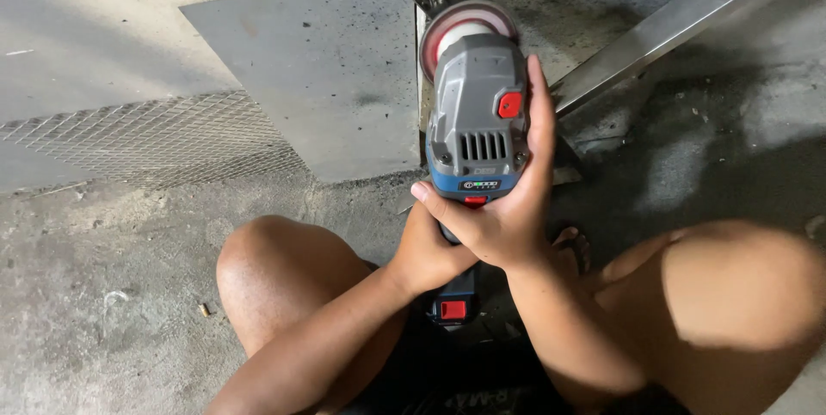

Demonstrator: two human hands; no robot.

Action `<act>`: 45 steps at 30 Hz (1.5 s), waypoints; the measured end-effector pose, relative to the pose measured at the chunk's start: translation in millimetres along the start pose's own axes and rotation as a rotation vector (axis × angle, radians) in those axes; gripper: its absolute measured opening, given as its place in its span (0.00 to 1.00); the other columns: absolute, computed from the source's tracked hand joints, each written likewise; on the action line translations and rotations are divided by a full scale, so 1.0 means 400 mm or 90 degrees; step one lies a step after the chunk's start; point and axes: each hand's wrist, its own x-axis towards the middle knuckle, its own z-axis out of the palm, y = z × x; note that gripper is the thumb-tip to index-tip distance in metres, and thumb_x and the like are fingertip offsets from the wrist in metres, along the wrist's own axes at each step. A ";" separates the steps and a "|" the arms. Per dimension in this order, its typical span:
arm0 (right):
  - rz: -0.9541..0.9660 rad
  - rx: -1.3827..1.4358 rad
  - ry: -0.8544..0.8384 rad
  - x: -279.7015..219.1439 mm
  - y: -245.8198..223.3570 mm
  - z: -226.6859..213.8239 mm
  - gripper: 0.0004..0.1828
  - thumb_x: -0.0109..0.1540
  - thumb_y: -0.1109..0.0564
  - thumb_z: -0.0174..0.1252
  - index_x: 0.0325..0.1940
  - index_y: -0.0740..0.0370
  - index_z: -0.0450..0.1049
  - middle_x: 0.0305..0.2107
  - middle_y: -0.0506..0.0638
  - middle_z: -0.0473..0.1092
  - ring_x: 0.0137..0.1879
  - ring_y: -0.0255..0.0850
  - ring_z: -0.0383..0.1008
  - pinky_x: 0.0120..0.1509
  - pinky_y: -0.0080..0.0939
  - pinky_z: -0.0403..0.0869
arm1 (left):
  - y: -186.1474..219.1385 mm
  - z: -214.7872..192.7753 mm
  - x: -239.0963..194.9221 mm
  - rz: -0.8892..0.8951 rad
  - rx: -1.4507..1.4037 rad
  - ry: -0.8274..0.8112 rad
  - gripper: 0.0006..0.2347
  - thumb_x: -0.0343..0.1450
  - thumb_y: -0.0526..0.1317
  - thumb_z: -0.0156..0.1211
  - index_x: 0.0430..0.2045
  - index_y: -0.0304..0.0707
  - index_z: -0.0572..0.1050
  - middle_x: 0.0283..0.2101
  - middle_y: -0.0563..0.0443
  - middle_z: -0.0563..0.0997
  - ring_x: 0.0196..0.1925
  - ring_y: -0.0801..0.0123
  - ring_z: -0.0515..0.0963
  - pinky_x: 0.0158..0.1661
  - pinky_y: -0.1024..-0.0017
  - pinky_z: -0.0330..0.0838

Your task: Grinding the edges of a metal frame using a handheld angle grinder

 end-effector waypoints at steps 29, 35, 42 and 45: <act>0.007 -0.020 -0.047 0.056 -0.057 0.039 0.60 0.57 0.63 0.72 0.84 0.58 0.40 0.77 0.62 0.58 0.78 0.55 0.73 0.87 0.52 0.77 | 0.065 -0.027 0.020 0.039 -0.024 0.034 0.21 0.64 0.26 0.60 0.53 0.29 0.69 0.50 0.41 0.80 0.48 0.61 0.81 0.48 0.68 0.78; -0.016 -0.065 -0.059 0.083 -0.082 0.057 0.61 0.58 0.59 0.74 0.85 0.59 0.40 0.81 0.61 0.53 0.86 0.56 0.67 0.96 0.53 0.71 | 0.079 -0.047 0.025 0.053 -0.015 0.045 0.21 0.65 0.26 0.60 0.54 0.29 0.68 0.51 0.41 0.79 0.48 0.61 0.80 0.49 0.68 0.77; -0.032 -0.059 -0.070 0.091 -0.074 0.066 0.63 0.58 0.60 0.77 0.86 0.55 0.41 0.82 0.60 0.54 0.86 0.56 0.71 0.96 0.53 0.77 | 0.086 -0.061 0.026 0.058 -0.004 0.057 0.21 0.66 0.26 0.59 0.54 0.30 0.68 0.52 0.40 0.79 0.50 0.60 0.80 0.50 0.67 0.77; -0.014 -0.074 -0.061 0.087 -0.085 0.068 0.61 0.58 0.57 0.74 0.85 0.59 0.41 0.81 0.61 0.53 0.86 0.56 0.68 0.96 0.52 0.71 | 0.093 -0.057 0.026 0.049 -0.020 0.051 0.21 0.65 0.26 0.60 0.54 0.29 0.68 0.51 0.41 0.80 0.49 0.61 0.80 0.49 0.68 0.77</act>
